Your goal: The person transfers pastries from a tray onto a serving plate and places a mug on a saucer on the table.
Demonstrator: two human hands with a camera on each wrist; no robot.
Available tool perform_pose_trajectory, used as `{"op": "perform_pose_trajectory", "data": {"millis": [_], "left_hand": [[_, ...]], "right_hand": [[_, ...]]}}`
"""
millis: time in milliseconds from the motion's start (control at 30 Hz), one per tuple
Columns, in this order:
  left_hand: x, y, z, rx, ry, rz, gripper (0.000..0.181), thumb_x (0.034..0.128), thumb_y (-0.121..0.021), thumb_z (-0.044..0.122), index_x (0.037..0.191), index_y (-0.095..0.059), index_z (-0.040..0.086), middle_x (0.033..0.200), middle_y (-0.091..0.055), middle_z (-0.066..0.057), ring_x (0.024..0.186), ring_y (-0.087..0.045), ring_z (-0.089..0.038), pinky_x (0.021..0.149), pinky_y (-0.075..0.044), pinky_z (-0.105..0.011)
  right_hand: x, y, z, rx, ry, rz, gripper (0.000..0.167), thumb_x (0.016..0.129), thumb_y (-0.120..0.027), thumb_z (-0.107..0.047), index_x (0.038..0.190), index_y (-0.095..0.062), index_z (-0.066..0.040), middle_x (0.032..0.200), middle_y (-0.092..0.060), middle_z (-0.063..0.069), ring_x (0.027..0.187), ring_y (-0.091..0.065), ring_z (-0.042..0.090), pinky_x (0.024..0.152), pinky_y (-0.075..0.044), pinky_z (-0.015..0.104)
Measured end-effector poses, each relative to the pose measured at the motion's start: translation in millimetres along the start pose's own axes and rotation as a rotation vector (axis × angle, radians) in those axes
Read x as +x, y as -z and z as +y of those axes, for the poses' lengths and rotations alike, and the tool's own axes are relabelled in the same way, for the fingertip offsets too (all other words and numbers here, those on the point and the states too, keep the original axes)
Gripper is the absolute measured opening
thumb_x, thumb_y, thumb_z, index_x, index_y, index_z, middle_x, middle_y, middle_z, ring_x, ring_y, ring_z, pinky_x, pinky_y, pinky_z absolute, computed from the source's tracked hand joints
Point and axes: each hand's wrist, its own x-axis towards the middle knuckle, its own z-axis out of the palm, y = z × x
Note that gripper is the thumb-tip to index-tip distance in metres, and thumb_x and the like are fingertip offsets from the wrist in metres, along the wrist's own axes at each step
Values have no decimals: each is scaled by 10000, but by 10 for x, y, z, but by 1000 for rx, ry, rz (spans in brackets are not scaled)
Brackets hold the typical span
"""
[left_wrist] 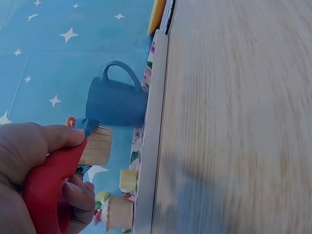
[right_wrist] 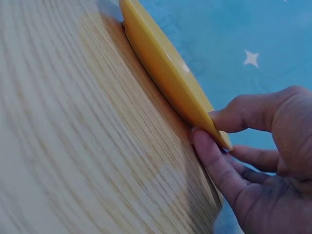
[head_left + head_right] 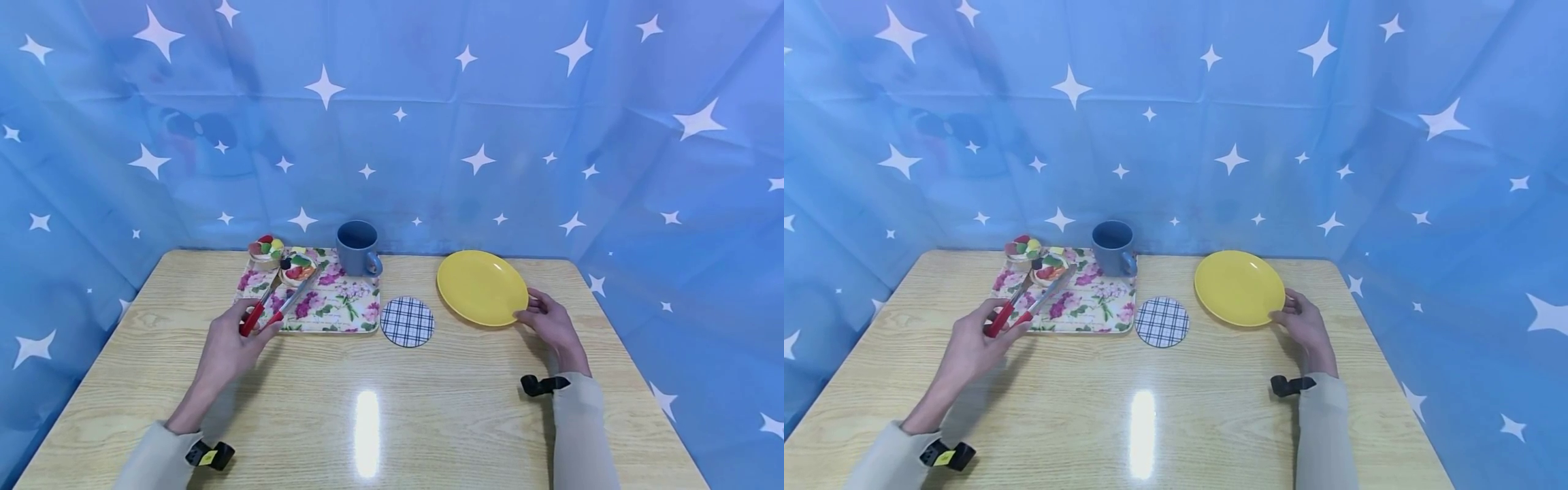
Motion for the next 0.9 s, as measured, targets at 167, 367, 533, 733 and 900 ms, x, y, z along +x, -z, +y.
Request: {"op": "perform_pose_trajectory", "data": {"millis": [167,367,533,733,900], "left_hand": [[4,-50,27,-6,-9,-16,591,950,-740,342,1412,-541,31,1015,-677,-203,680,-539,-203,532,-431,-283],[14,-127,64,-12,-18,-44,571,941,-754,311,1404,-550,47,909,-658,-154,608,-503,-180,495,-420,-283],[16,-179,118,-13,-13,-59,597,931,-767,311,1414,-546,38,873,-653,-136,592,-491,-165,492,-409,-276],[5,-221,183,-10,-17,-71,615,928,-772,313,1422,-543,27,944,-664,-173,675,-507,-187,528,-406,-271],[6,-269,211,-3,-32,-68,577,923,-779,318,1384,-568,43,911,-656,-153,678,-505,-194,534,-416,-277]], "right_hand": [[-2,-3,-5,5,-7,-2,836,965,-697,-246,1638,-221,-110,1543,-448,208,1359,-490,324,885,-454,199],[-12,-2,-14,1,-5,-1,830,966,-691,-237,1637,-220,-101,1538,-449,212,1357,-491,325,866,-460,176],[-17,3,-14,-2,3,0,829,967,-690,-238,1636,-220,-96,1537,-448,215,1345,-497,320,834,-467,146],[-6,12,-12,-5,12,6,823,966,-690,-235,1632,-230,-90,1520,-459,217,1314,-510,307,822,-470,143],[0,11,2,-6,7,6,827,963,-696,-237,1632,-233,-91,1518,-461,219,1315,-509,311,823,-465,143]]}}
